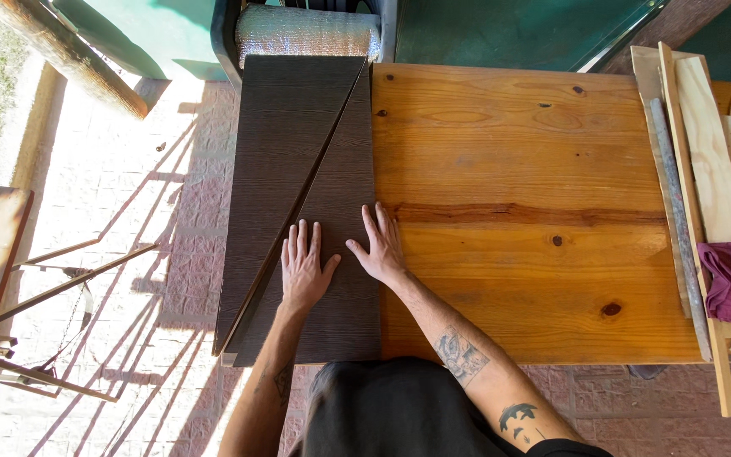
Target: The person wipes dark wood panels on a workbench with a purple cloth, repeatedly moving the panels and wiping different sections. The person also stacks the panels and continues wiping them.
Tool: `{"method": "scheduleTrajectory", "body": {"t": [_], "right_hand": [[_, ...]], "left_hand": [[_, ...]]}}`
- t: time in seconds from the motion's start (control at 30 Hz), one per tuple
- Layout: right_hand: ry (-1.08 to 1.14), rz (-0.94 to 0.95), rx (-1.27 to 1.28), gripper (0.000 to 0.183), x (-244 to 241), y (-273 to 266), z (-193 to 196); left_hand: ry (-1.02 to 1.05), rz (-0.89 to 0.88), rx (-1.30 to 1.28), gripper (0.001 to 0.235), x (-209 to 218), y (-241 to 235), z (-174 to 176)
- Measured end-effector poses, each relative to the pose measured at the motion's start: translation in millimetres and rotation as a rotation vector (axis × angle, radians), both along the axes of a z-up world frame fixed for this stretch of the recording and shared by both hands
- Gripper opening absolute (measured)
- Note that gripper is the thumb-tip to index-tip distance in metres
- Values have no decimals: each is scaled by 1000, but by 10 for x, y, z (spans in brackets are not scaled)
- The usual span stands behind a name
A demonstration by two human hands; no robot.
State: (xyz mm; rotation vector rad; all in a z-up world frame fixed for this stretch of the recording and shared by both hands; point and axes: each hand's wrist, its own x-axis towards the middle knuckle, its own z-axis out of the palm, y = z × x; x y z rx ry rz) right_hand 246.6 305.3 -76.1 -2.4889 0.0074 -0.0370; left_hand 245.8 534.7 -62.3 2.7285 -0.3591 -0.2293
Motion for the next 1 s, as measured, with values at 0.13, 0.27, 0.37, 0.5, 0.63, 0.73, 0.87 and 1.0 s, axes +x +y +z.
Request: {"method": "scheduleTrajectory", "body": {"t": [0.13,0.27,0.37,0.5,0.63,0.73,0.87,1.0], "right_hand": [[67,-91,136,111,133,19,69],[269,-301,364,105,553,-139,-249],[427,-362,362,106,855,-348,-798],[521,-368,364,88,820,-153,-120],[435,-485,561,85,768,-140,-228],[402,-547,499,81,637,-196,1],[362,-578,424,78,618,-375,417],[362,-574,436,80,665,-768,438]], "left_hand": [[-46,42,-26,102,204,-22,-10],[-63,178,-105,95,557,-188,-203],[-29,244,-88,94,770,-357,-352],[62,373,-66,86,945,-551,-274],[54,385,-46,82,1058,-689,-266],[19,350,-41,74,1078,-780,-234],[4,323,-152,72,1215,-865,32],[203,242,-388,72,1662,-866,-304]]}}
